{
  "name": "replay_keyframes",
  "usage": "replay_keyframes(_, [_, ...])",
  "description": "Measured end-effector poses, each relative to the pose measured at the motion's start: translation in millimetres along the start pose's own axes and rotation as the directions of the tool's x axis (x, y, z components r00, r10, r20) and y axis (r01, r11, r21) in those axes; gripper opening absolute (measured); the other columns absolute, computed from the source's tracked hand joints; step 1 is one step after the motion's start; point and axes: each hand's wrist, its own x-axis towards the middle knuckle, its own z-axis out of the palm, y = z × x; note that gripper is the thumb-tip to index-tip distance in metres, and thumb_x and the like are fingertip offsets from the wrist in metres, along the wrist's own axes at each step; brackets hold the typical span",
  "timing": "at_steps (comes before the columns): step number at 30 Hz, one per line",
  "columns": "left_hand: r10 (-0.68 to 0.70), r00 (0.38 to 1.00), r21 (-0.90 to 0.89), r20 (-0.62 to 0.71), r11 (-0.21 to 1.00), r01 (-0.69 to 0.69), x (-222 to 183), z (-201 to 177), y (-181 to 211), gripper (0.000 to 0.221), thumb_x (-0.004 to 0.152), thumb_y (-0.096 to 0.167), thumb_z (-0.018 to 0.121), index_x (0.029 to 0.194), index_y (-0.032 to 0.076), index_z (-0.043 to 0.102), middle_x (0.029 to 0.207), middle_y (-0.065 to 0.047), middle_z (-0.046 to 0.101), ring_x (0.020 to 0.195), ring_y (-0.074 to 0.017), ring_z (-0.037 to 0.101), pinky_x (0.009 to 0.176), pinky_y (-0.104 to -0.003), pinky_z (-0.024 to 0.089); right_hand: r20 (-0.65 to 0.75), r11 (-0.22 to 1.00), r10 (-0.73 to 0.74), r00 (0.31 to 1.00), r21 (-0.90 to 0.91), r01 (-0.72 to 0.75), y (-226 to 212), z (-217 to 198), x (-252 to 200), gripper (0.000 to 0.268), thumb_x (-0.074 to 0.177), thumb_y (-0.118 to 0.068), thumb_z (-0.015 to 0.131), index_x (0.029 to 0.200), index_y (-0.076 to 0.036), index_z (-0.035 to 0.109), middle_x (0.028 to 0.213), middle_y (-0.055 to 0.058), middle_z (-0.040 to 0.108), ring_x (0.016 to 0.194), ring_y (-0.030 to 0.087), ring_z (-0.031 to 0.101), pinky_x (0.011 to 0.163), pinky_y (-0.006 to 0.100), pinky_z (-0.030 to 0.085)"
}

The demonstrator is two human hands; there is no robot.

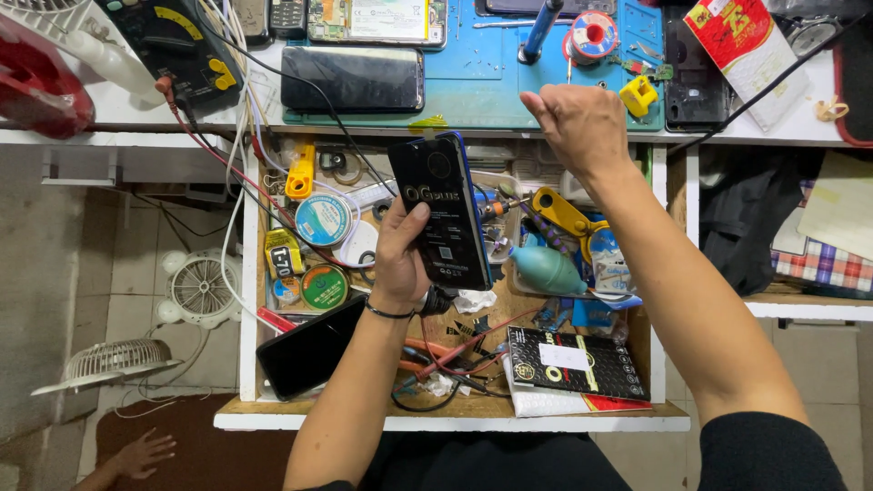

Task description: The person holds a smartphone and uses a screwdriver to pry open the back cover. They repeatedly insert the tool along the edges to separate the case, then rotate the phone to access different sides.

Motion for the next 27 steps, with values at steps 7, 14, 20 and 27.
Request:
replay_keyframes(7, [0.000,1.000,0.008,0.017,1.000,0.000,-1,2,1,0.034,0.100,0.015,0.063,0.131,0.001,0.062,0.117,-0.015,0.070,0.106,-0.0299,0.069,0.089,-0.040,0.060,0.172,1.000,-0.031,0.985,0.005,0.031,-37,-52,1,0.042,0.101,-0.022,0.075,0.135,-0.011,0.053,0.086,0.005,0.065,0.064,0.018,0.059,0.046,0.030,0.046])
replay_keyframes(14, [-0.011,1.000,0.025,0.010,1.000,0.011,-2,2,-1,0.034,0.099,0.014,0.062,0.132,0.001,0.061,0.116,-0.015,0.070,0.104,-0.0298,0.069,0.087,-0.039,0.060,0.041,0.989,-0.126,0.991,-0.071,0.128,-34,-51,-21,0.026,0.099,-0.034,0.079,0.109,-0.012,0.069,0.109,0.010,0.062,0.079,0.021,0.059,0.065,0.036,0.048])
replay_keyframes(20, [-0.006,1.000,0.022,0.031,1.000,0.005,-1,2,-4,0.030,0.100,0.013,0.062,0.127,0.002,0.063,0.115,-0.014,0.071,0.103,-0.0289,0.069,0.088,-0.039,0.060,-0.033,0.993,-0.081,0.996,-0.086,0.077,-31,-42,-32,0.033,0.102,-0.040,0.079,0.085,-0.013,0.071,0.092,0.003,0.058,0.067,0.017,0.047,0.063,0.032,0.039])
replay_keyframes(27, [0.083,0.996,0.124,-0.031,0.989,-0.078,-1,36,11,0.015,0.097,0.007,0.057,0.108,0.003,0.067,0.088,-0.015,0.073,0.081,-0.0198,0.074,0.074,-0.033,0.064,0.048,0.936,0.099,0.994,0.335,-0.109,-53,-63,-40,0.020,0.109,-0.015,0.058,0.126,-0.013,0.068,0.088,0.004,0.059,0.072,0.020,0.064,0.064,0.033,0.048])
